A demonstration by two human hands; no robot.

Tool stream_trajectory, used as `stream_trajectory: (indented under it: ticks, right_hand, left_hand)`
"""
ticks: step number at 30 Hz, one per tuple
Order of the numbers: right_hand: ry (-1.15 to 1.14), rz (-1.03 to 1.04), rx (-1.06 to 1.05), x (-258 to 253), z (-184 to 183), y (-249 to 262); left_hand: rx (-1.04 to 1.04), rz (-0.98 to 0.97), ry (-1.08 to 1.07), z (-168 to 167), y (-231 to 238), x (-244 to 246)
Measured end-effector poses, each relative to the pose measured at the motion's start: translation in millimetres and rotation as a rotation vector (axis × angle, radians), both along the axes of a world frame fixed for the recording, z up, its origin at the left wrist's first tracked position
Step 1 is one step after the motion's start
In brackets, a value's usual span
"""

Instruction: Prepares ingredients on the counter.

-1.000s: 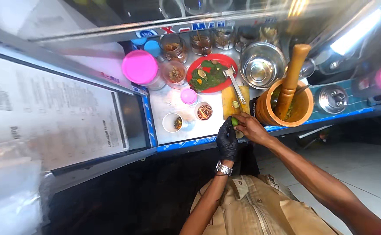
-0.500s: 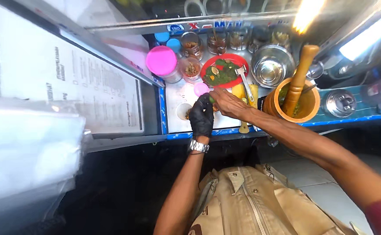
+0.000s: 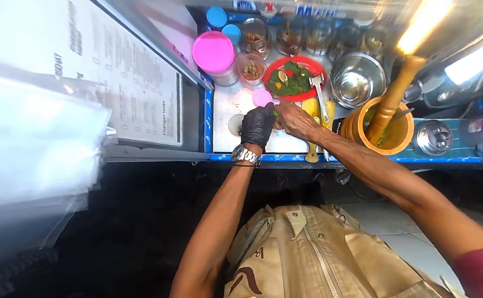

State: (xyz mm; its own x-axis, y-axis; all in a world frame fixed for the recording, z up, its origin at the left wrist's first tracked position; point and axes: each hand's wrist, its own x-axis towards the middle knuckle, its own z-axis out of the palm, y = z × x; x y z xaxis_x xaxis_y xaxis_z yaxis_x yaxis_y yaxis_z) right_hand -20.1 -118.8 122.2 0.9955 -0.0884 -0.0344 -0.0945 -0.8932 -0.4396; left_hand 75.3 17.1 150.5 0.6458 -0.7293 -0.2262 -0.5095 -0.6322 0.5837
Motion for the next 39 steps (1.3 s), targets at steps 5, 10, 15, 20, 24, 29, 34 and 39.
stream_trajectory:
  ticks: [5, 10, 15, 20, 24, 29, 34, 39]
  right_hand:
    - [0.017, 0.007, -0.018, -2, -5, -1]
    - [0.057, 0.011, -0.030, -3, -1, 0]
    - [0.047, 0.037, -0.045, -3, -2, -1]
    - [0.041, 0.034, -0.051, -4, 0, -3]
    - [0.049, 0.031, -0.056, -3, 2, -4]
    - [0.059, 0.016, -0.041, -2, 4, -2]
    - [0.075, 0.006, -0.052, -1, 4, -2]
    - [0.080, 0.006, -0.047, 0, 1, -4]
  left_hand:
    - [0.014, -0.036, -0.005, -6, 0, 1]
    - [0.030, -0.047, 0.010, -4, -1, 1]
    - [0.037, -0.078, -0.002, -3, -1, 2]
    - [0.046, -0.102, -0.011, 1, -2, 3]
    - [0.054, -0.094, 0.001, 5, -4, 3]
    - [0.028, -0.095, -0.008, 0, -2, 3]
    - [0.014, -0.095, -0.002, -2, -3, 3]
    - [0.041, -0.090, 0.012, -2, -4, 3]
